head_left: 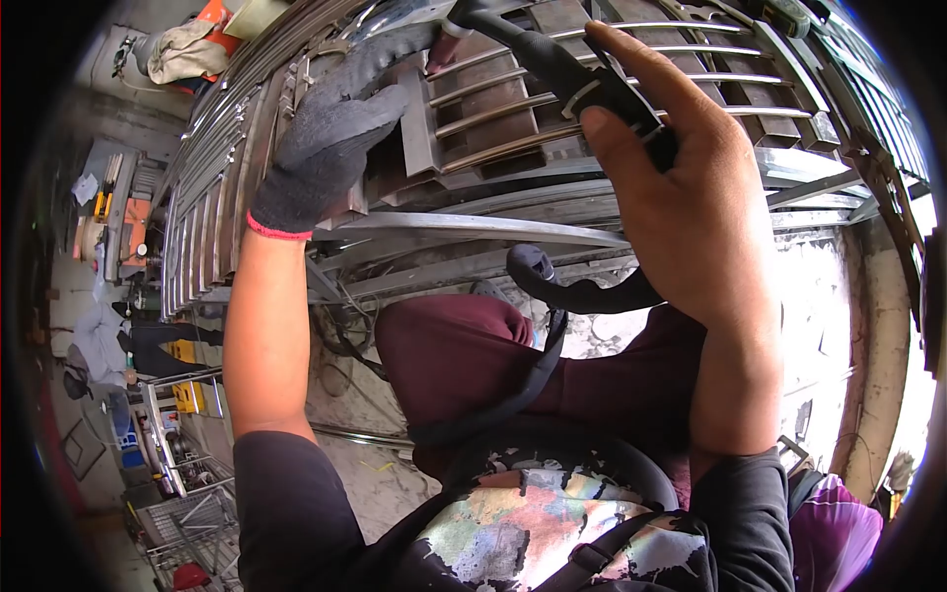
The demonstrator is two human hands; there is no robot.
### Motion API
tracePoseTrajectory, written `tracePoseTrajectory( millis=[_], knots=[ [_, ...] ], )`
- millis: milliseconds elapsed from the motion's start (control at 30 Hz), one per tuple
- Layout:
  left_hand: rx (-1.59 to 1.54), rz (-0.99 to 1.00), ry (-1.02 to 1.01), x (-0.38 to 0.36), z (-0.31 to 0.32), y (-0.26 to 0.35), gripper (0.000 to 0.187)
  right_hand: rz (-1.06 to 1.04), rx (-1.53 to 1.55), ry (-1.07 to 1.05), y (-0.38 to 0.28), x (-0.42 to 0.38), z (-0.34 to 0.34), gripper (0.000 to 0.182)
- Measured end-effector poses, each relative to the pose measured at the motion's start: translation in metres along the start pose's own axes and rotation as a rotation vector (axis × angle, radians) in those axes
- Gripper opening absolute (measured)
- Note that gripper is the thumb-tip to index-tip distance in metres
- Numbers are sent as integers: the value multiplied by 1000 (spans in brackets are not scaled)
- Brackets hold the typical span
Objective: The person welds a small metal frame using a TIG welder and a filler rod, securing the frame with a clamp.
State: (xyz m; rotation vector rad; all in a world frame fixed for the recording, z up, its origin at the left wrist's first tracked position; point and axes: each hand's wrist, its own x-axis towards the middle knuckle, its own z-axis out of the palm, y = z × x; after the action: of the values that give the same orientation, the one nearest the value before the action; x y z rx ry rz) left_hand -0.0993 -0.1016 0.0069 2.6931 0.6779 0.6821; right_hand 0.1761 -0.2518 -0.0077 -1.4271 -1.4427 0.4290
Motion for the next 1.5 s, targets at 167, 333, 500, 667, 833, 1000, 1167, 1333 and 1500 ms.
tracePoseTrajectory(
  millis=[167,333,500,667,833,1000,1167,1333,1500],
  knots=[
    [-619,-404,122,1,9,19,46,56,44,-107,-34,-2,-16,51],
    [-338,-306,75,0,3,17,49,87,-73,-140,-44,1,-23,57],
    [-268,-252,33,4,2,22,50,52,36,-153,-26,3,-25,56],
    [-424,-308,93,1,5,17,48,26,38,-138,-28,3,-24,57],
    [-492,-361,90,-2,4,15,49,62,-38,-137,-26,4,-17,57],
    [-516,-366,127,-1,6,17,49,150,-37,-219,-42,8,-29,57],
    [-268,-261,77,-3,3,1,45,-10,-44,-23,-3,-2,0,50],
    [-257,-265,69,-1,2,7,47,-16,-52,-37,-4,-1,-2,50],
    [-438,-359,110,-4,5,10,49,-19,-55,-29,-3,-1,-1,50]
  ],
)
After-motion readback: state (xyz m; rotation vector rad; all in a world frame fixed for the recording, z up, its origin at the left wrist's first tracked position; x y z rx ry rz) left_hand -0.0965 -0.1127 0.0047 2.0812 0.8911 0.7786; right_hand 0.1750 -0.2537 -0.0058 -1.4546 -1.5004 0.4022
